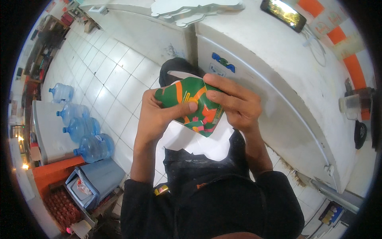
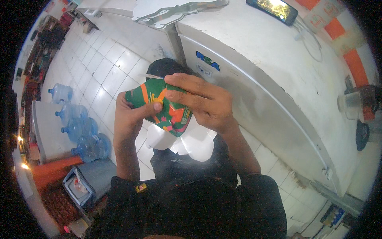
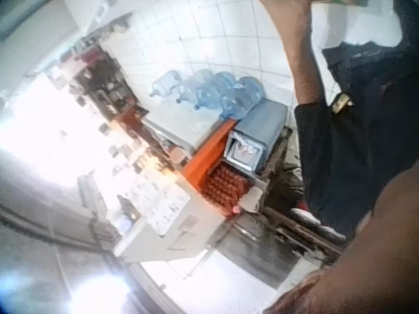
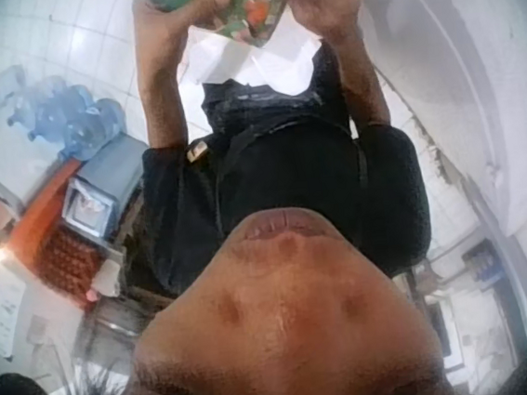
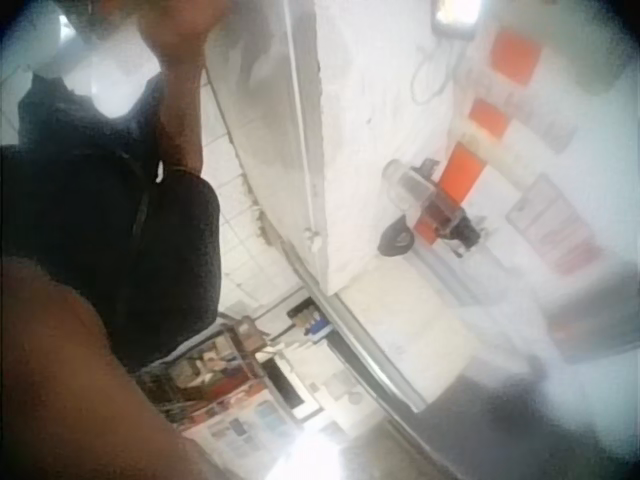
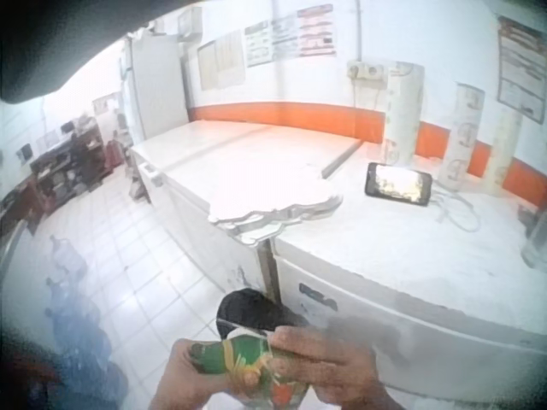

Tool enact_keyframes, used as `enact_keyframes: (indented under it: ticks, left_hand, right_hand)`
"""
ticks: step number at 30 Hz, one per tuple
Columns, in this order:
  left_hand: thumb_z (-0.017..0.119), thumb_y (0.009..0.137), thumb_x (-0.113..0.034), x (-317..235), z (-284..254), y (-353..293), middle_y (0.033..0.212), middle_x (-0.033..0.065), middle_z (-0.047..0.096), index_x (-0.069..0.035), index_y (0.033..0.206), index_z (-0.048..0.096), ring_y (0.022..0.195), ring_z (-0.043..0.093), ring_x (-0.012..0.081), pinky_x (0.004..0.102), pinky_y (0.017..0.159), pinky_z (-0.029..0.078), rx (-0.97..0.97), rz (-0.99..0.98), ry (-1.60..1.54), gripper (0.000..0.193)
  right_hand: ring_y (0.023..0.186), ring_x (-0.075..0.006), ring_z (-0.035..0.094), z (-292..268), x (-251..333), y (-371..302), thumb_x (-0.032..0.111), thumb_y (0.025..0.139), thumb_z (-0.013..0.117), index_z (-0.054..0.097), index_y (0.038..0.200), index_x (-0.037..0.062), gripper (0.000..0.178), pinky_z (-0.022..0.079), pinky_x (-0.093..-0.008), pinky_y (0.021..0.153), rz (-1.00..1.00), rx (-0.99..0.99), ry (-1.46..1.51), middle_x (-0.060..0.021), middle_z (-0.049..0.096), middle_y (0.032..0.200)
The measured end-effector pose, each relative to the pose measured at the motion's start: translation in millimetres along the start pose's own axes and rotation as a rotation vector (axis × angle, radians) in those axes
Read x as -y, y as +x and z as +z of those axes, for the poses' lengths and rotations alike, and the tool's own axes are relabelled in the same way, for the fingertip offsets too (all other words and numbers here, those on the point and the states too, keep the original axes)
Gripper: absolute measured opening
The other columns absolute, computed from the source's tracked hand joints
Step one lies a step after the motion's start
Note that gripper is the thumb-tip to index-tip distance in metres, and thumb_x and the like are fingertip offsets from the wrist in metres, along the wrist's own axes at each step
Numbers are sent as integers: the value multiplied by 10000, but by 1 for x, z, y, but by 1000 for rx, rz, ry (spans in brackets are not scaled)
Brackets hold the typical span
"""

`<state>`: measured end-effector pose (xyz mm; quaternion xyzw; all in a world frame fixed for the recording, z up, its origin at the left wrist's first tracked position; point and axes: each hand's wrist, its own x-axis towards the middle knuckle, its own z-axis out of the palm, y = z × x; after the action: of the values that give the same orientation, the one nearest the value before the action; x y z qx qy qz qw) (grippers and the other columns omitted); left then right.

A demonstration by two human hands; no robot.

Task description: The person folds and assembles small, colorful cardboard boxes from flat sheets. They fold the flaps, tuck them into slots, and form the box shape, then place the finished boxes on a white counter. The process is repeated for multiple boxes.

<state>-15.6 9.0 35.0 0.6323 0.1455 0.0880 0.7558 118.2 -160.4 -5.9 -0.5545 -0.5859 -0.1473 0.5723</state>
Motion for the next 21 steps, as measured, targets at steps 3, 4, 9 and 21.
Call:
enact_keyframes:
  ticks: [3, 4, 9, 21]
  left_hand:
    - [805, 763, -59, -4, 1, 2, 838, 98, 730, 56, 957, 714, 723, 704, 143, 244, 684, 572, 14, 1, 18, 243]
    - [798, 775, -65, -2, 1, 3, 840, 98, 730, 55, 966, 714, 727, 705, 144, 244, 685, 573, 24, 14, 66, 241]
    - [788, 784, -60, 0, 14, 3, 821, 98, 716, 49, 943, 709, 694, 675, 118, 231, 612, 546, -21, 121, 116, 208]
    - [794, 758, -46, 11, 4, 0, 817, 87, 711, 60, 917, 710, 708, 666, 113, 228, 647, 540, 38, 179, 187, 210]
  right_hand:
    - [1054, -299, 676, -1, 9, 8, 35, 846, 684, 727, 1041, 55, 201, 553, -350, 890, 94, 45, -23, -194, 658, 1203]
    - [1055, -294, 675, -1, 10, 6, 37, 831, 703, 724, 1034, 58, 205, 555, -346, 882, 171, 33, 49, -186, 659, 1204]
    - [1060, -264, 674, 1, 20, 7, 15, 790, 746, 693, 1016, 59, 236, 563, -332, 855, 419, 10, 97, -151, 667, 1203]
    - [1063, -241, 671, -8, 24, -4, -39, 778, 726, 678, 1092, 50, 331, 551, -323, 882, 438, -10, 180, -124, 678, 1188]
